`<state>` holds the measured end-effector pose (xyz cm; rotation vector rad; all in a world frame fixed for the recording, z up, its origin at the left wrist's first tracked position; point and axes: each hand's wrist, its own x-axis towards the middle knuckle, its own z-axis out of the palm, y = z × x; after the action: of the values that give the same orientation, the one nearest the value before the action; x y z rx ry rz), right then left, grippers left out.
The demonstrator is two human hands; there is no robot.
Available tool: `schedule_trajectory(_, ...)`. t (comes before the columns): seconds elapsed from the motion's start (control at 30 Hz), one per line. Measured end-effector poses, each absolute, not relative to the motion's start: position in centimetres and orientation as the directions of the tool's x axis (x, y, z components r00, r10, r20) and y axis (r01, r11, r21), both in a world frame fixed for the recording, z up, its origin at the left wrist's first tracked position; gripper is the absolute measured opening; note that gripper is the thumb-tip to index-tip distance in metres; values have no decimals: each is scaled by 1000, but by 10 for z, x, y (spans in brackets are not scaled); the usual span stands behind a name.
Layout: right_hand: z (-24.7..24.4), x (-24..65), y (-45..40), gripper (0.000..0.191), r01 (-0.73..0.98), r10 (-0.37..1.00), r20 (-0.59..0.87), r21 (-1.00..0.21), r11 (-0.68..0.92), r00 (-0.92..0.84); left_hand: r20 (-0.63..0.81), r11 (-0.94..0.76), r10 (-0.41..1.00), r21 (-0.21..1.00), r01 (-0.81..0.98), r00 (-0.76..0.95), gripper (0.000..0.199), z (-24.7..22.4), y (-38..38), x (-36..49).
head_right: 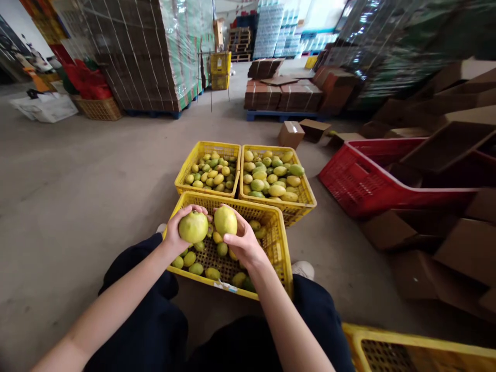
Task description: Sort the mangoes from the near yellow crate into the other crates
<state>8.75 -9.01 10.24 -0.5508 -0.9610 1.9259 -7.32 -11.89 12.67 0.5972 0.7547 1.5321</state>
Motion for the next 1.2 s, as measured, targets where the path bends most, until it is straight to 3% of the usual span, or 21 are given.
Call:
schedule_trajectory(0.23,102,86,-91,70,-531,861,27,-797,-287,-507,-46,-45,992,728,-684,-114,15,130,-117,-76)
schedule_trajectory(0.43,112,87,-91,28,-560,852,-36,-740,-374,-522,-143,15,984,663,-748,-107,23,131,-117,-72)
schedule_trajectory(0.7,118,88,-93,22,-565,849,-73,-716,-410,-523,-240,97,969,586,-805,-58,21,128,-117,-69)
schedule_trajectory(1.2,117,90,-98,22,-553,864,25,-777,-300,-503,-322,159,947,486,-859,-8,19,130,-117,-70)
